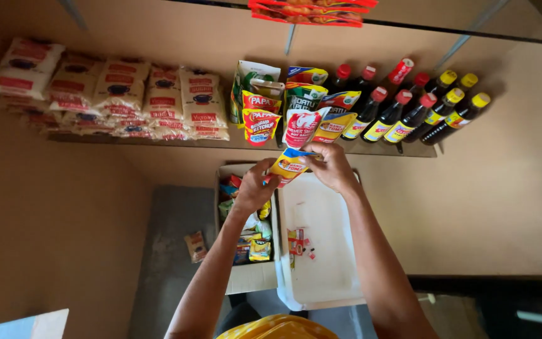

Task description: Organize and stock grocery items on shelves.

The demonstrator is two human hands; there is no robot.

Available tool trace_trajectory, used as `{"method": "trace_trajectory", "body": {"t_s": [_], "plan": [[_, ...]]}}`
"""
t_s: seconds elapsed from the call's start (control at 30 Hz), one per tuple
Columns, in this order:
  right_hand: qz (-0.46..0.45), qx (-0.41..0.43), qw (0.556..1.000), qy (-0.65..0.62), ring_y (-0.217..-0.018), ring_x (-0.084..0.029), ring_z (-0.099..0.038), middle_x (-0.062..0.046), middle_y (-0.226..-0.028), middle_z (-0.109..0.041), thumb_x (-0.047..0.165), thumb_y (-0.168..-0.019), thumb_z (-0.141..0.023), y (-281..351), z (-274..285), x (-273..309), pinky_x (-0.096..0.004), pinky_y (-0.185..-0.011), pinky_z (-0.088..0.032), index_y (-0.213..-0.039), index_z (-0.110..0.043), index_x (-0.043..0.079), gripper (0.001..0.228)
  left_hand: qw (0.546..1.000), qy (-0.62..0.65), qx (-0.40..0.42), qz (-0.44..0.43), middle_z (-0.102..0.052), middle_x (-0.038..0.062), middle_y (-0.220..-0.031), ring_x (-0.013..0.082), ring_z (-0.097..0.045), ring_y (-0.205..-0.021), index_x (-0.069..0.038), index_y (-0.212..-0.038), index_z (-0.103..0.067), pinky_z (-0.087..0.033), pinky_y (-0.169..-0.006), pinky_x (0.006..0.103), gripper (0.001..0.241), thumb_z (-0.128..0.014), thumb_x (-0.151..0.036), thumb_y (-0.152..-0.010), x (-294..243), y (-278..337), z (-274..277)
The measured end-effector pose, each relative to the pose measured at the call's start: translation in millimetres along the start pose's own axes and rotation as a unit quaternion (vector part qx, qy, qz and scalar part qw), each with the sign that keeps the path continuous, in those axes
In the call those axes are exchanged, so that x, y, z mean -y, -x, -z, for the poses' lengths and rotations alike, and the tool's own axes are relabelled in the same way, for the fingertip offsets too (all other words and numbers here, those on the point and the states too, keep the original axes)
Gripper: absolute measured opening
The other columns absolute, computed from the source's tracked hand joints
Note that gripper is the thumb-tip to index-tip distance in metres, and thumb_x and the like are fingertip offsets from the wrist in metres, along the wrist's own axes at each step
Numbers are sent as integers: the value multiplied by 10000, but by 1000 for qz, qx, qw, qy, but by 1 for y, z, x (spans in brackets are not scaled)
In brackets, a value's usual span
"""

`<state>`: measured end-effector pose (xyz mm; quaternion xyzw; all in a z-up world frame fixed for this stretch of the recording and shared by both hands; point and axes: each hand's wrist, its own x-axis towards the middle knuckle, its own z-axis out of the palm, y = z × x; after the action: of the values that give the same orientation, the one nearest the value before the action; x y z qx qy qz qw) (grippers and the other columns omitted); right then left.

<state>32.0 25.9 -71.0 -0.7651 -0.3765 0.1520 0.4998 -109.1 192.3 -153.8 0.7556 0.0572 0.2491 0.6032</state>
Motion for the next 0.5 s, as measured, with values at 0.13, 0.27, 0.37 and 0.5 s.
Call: {"method": "trace_trajectory", "body": {"t_s": [0.13,0.27,0.37,0.5], "plan": [[-16,-20,999,45,-824,-50,-667,6,-948,-749,72,-897,-775,-4,2,-19,-266,-719,-584,-1067,-726,7,188,962,-178,-120,-170,-657,124,-1256,318,-669,-1163,-61,-1183,-703,-571,-961,406,447,-680,43,-749,4,-10,15],[-33,-63,997,43,-845,-60,-651,-18,-928,-739,57,-927,-748,-1,1,-23,-279,-710,-587,-1051,-721,-2,140,968,-136,-204,-60,-397,216,-1538,304,-681,-1121,-72,-1317,-555,-634,-775,324,474,-654,46,-868,-14,-30,23],[-27,-57,997,51,-853,-65,-657,-25,-929,-739,48,-929,-742,-1,-3,-18,-281,-730,-592,-1050,-716,-8,136,970,-105,-200,-90,-356,238,-1567,344,-658,-1149,-43,-1486,-396,-651,-757,327,657,-641,50,-883,-32,-53,32],[-40,-27,996,72,-839,-80,-665,-39,-910,-758,32,-940,-742,-8,-11,-7,-300,-745,-580,-1053,-739,-4,119,979,-95,-181,4,-562,233,-1388,331,-755,-843,-60,-1457,-382,-604,-727,418,667,-675,3,-861,-31,-79,39]]}}
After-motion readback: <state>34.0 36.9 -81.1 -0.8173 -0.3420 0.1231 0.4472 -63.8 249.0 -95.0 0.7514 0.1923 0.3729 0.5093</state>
